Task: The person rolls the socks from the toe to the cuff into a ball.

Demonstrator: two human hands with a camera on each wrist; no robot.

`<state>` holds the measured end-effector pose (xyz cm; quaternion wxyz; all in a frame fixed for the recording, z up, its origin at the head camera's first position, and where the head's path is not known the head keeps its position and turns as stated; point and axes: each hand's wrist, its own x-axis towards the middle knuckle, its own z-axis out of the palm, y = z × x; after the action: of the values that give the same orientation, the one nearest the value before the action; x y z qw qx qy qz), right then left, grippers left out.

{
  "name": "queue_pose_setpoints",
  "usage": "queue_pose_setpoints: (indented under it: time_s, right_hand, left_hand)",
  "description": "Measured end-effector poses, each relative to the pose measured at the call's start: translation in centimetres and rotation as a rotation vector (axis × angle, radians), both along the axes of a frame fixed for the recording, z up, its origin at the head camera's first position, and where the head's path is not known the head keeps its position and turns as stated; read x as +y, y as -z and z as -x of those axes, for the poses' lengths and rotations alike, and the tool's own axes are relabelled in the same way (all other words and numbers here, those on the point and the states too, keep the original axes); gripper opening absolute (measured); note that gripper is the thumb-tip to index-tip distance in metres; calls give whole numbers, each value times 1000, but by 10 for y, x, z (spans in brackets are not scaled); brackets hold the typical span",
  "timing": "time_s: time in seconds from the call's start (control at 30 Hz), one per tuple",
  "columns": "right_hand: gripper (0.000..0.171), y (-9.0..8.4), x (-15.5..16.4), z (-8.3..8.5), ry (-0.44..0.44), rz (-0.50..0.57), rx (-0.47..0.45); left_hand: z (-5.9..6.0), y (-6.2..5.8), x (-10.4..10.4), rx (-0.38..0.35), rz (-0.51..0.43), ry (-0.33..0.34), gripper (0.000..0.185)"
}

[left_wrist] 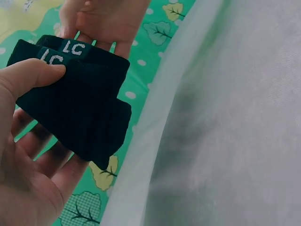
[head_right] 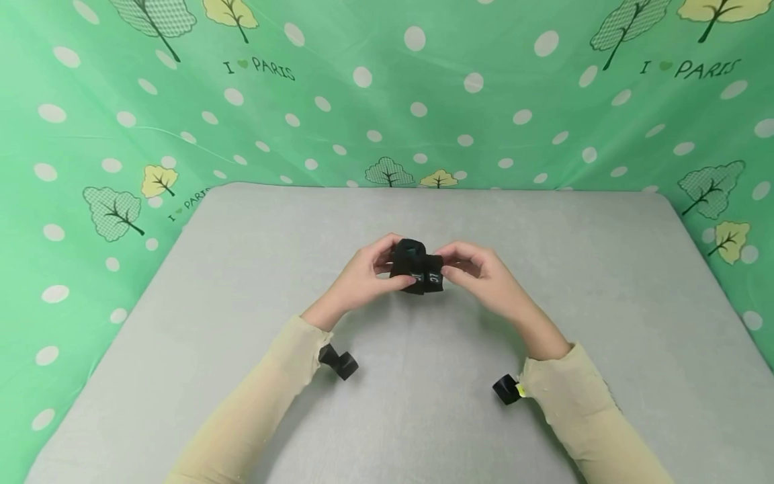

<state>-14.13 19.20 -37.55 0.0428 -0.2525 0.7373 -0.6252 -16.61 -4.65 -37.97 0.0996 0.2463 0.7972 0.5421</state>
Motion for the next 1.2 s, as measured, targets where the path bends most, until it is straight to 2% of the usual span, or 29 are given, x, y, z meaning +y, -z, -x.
queue_pose_setpoints:
  time_s: [0.1, 0.27, 0.47, 0.63, 0.83, 0.97, 1.07, 1.2]
  right_hand:
    - [27, 0, -1, -1, 15, 7, 11]
    - [12, -1, -7, -4, 93, -46, 52]
    - [6, -3, -15, -7, 192, -141, 159]
    - [11, -3, -25, -11, 285, -224, 264]
    - [14, -2, -32, -12, 390, -268, 293]
    - [14, -3, -34, -11, 441, -251, 276]
    - [14, -3, -34, -11, 467, -238, 278]
    - [13, -3, -33, -12, 485, -247, 292]
  left_hand:
    - [-1, -1, 1, 3, 1, 13, 40]
    - [-4, -2, 4, 29, 14, 3, 41]
    - [-9, -6, 7, 114, 50, -96, 39]
    - [-12, -7, 11, 166, 103, -168, 34]
    - [-19, -8, 17, 199, 158, -257, 38]
    - [-22, -8, 18, 221, 185, -210, 42]
    - [-23, -7, 18, 198, 153, -161, 43]
    - [-22, -5, 16, 185, 104, -148, 42]
